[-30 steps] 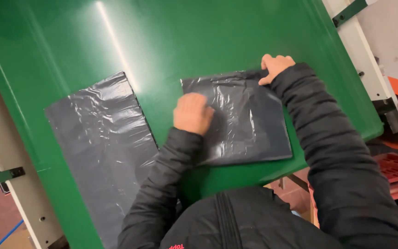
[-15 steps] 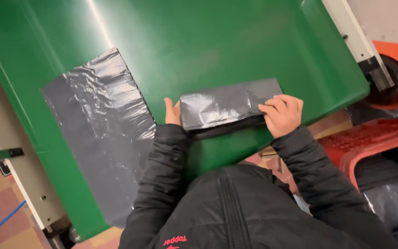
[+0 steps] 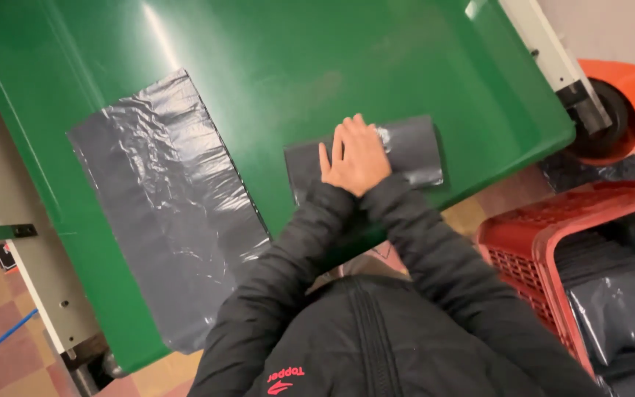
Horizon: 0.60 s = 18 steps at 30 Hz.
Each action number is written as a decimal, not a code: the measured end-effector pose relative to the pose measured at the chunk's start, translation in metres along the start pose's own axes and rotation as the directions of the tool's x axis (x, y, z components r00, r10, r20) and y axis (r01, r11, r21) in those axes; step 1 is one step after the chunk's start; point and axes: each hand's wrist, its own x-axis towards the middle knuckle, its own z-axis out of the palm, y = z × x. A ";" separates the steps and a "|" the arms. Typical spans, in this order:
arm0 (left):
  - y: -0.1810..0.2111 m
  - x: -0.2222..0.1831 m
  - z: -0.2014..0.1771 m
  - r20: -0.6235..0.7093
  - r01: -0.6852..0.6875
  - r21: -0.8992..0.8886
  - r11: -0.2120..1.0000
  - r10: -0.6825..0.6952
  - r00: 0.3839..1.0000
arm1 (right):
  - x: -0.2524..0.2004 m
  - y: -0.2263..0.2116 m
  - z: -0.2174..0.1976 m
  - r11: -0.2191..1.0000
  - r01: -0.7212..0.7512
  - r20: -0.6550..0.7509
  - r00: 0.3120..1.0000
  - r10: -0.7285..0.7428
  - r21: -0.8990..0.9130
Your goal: Folding black plastic bags on a conveyor belt and placing them into a storage crate.
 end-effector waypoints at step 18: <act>-0.046 0.016 -0.163 0.716 -0.008 -0.609 0.793 0.554 0.425 | -0.113 0.025 0.075 0.924 0.381 -0.047 0.924 -0.379 0.026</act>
